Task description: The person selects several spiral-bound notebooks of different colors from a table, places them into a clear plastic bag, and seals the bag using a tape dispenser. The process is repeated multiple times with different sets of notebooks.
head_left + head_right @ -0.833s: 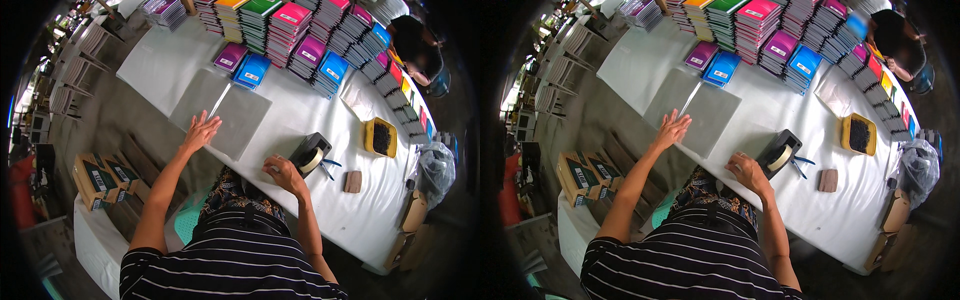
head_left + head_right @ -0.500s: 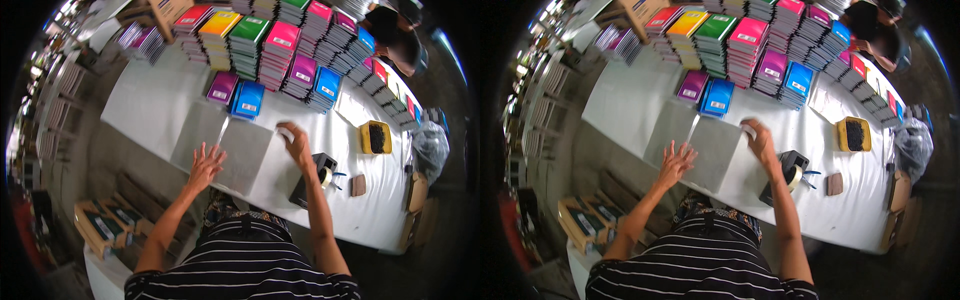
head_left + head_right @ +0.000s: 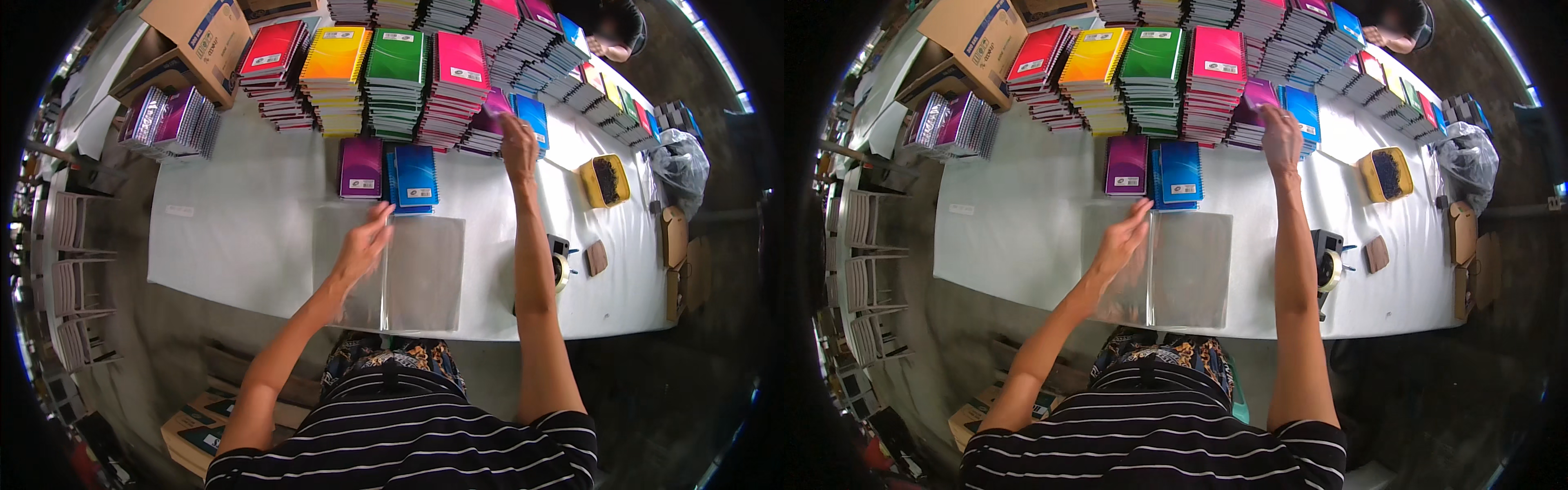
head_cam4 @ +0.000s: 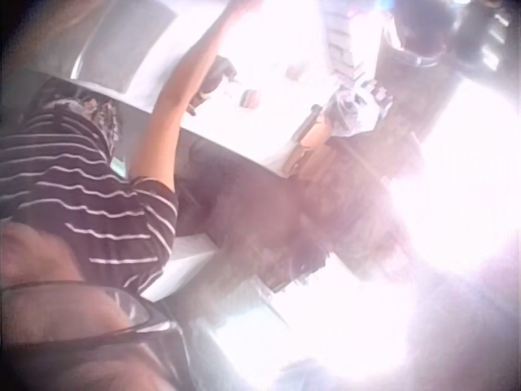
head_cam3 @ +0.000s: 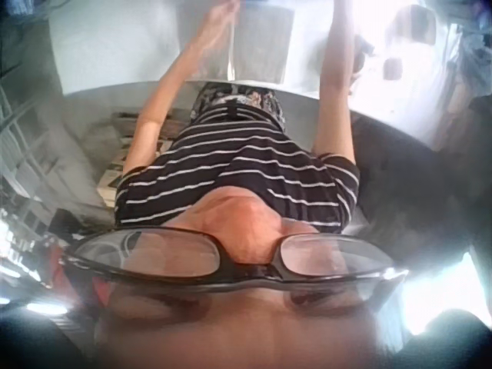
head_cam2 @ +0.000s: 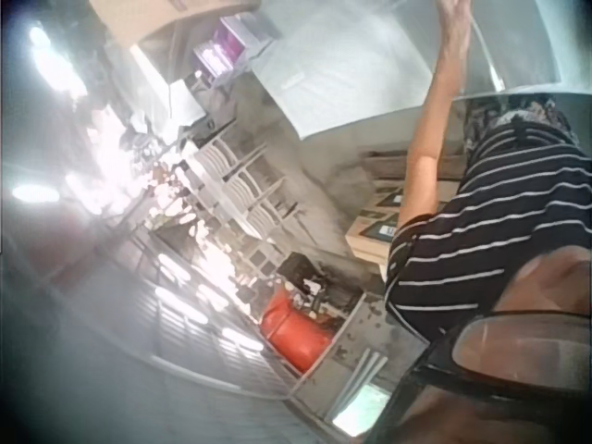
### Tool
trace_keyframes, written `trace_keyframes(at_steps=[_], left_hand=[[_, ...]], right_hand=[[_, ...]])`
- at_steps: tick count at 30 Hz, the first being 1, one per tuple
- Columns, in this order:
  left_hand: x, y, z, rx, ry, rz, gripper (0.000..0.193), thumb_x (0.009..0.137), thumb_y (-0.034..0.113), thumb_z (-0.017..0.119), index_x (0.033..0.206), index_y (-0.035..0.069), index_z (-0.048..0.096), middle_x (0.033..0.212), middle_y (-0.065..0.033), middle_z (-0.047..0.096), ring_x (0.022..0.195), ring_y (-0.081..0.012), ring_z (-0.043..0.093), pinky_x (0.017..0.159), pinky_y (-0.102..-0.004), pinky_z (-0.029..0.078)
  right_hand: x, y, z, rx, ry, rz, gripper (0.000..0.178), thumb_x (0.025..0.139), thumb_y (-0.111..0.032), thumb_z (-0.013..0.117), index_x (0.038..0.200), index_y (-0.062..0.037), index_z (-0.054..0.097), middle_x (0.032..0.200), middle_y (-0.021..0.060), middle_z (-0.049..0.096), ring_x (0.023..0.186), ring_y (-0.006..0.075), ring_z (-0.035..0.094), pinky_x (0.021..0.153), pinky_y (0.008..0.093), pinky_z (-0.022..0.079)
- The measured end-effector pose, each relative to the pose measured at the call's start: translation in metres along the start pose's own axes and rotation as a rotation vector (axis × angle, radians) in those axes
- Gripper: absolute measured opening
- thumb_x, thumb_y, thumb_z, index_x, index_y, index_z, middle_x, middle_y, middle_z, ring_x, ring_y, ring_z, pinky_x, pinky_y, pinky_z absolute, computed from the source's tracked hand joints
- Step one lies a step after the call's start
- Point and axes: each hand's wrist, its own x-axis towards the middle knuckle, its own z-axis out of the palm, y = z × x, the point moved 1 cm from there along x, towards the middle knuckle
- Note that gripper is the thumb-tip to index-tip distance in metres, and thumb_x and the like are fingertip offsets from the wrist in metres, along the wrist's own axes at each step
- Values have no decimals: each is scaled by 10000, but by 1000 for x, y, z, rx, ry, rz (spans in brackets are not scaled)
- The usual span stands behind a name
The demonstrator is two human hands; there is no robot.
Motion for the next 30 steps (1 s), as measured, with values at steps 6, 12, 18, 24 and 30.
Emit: trace_keyframes(at_steps=[6,12,18,24,30], left_hand=[[76,32,51,-1256,-273,-584,573,892,484,617,1296,89,526,1278,-126,573,1127,-205,577,959,-368,483],[63,-10,-6,-977,37,-385,401,882,254,662,1219,61,559,1076,-85,668,906,-187,668,850,-346,557],[48,-12,-39,-921,76,-412,382,906,250,674,1217,61,556,1077,-66,654,942,-180,667,816,-344,573],[8,-36,-69,-941,78,-425,492,931,401,609,1251,34,536,1105,-92,654,992,-208,659,870,-380,554],[10,-42,-57,-947,-141,-188,924,826,733,422,1415,23,375,1336,-114,519,1197,-192,544,987,-351,487]], right_hand=[[-81,-162,-69,108,-61,12,284,708,76,641,976,-14,677,879,104,667,836,282,631,712,374,508],[-84,-160,-11,365,-159,439,322,805,-151,735,1050,10,601,1103,148,609,998,331,571,895,447,435],[-93,-119,68,140,-565,737,461,694,-212,828,999,7,560,1193,211,510,1032,383,540,828,487,449],[-16,-126,17,627,-507,245,196,748,38,659,934,-19,634,866,148,663,833,338,630,733,449,473],[42,-224,28,792,-841,-603,158,758,-39,692,914,-17,681,863,121,671,811,280,653,688,383,504]])
